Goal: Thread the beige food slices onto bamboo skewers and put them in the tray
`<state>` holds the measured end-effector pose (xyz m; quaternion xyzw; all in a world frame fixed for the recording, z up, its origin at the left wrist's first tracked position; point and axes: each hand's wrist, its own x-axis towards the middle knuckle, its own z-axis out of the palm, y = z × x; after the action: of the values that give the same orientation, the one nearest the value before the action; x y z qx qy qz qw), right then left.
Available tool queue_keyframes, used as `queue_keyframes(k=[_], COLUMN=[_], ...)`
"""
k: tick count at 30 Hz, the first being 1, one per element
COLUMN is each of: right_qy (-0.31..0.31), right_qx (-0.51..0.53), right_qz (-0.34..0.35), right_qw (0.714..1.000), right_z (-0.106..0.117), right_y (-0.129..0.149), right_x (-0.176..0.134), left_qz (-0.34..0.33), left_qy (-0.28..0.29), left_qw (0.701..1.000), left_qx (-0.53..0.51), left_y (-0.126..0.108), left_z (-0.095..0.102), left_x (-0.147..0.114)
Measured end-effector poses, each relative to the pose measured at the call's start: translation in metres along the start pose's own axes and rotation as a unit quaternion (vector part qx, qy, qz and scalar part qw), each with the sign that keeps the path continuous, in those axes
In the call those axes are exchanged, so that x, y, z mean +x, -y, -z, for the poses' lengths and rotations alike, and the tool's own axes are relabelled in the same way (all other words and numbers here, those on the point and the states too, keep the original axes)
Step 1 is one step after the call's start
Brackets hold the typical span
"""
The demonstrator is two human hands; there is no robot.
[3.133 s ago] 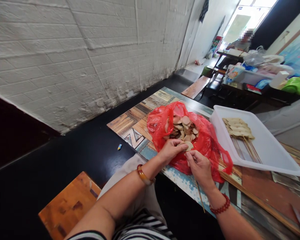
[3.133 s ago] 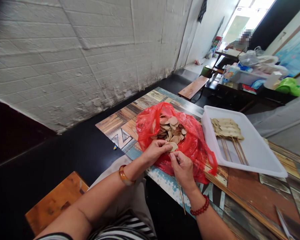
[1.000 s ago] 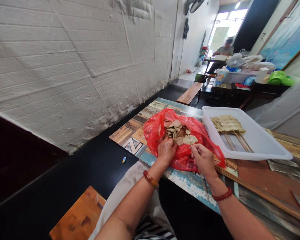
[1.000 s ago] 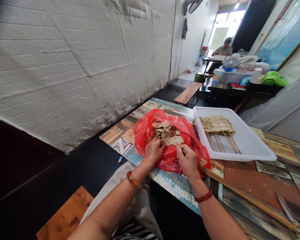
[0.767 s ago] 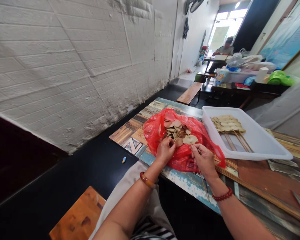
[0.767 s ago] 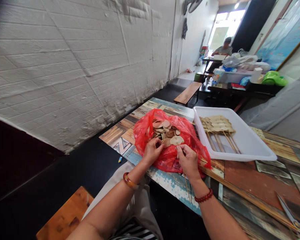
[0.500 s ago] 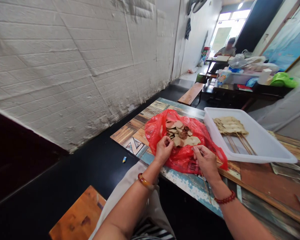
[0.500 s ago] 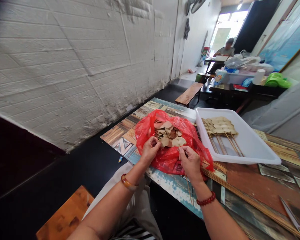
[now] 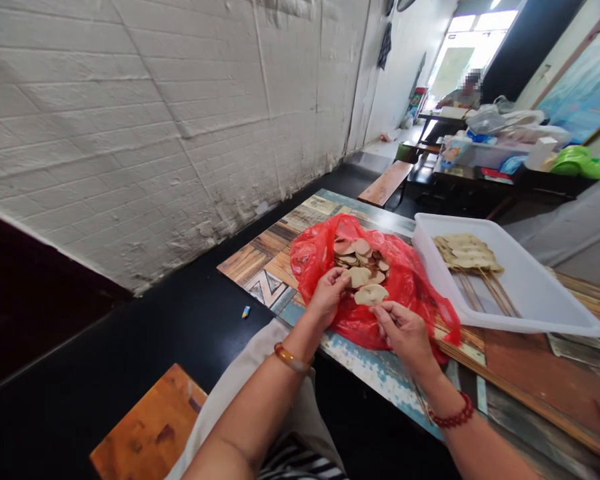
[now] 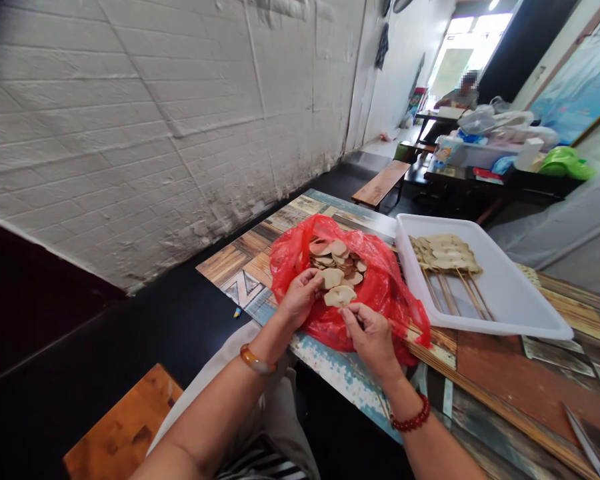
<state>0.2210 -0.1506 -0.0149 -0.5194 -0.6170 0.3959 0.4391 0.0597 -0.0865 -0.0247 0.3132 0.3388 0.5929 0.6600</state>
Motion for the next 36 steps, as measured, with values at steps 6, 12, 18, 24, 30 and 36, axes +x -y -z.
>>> queue_keyframes(k=[6,12,18,24,30,36], right_qy=[0.03,0.038,0.042,0.038,0.034,0.038], right_qx=[-0.045,-0.039,-0.054,-0.055,-0.064,-0.06], right_qz=[0.002,-0.014,-0.007,-0.011,-0.01,-0.02], right_qw=[0.999,0.998,0.998,0.998,0.997,0.997], right_z=[-0.0042,-0.005,-0.0052,-0.0048,-0.0052,-0.0054], right_y=[-0.0004,-0.0005,0.0009,-0.0028,-0.0046,-0.0019], right_x=[-0.001,-0.0011,-0.001,-0.0001,-0.0001,-0.0005], left_qz=[-0.002,-0.015,-0.021,-0.053,-0.052,-0.064], left_qy=[-0.015,-0.046,-0.068,-0.077,-0.079,-0.076], left_qw=[1.0,0.999,0.997,0.996,0.995,0.994], left_qx=[-0.016,-0.008,0.025,0.012,0.016,0.033], left_y=[0.0029,0.0009,0.0016,0.0013,0.0004,0.0001], left_z=[0.0022,-0.0004,0.0003,-0.0004,-0.0008,-0.0015], left_x=[-0.0014,-0.0028,-0.0027,-0.0024,-0.0033,-0.0047])
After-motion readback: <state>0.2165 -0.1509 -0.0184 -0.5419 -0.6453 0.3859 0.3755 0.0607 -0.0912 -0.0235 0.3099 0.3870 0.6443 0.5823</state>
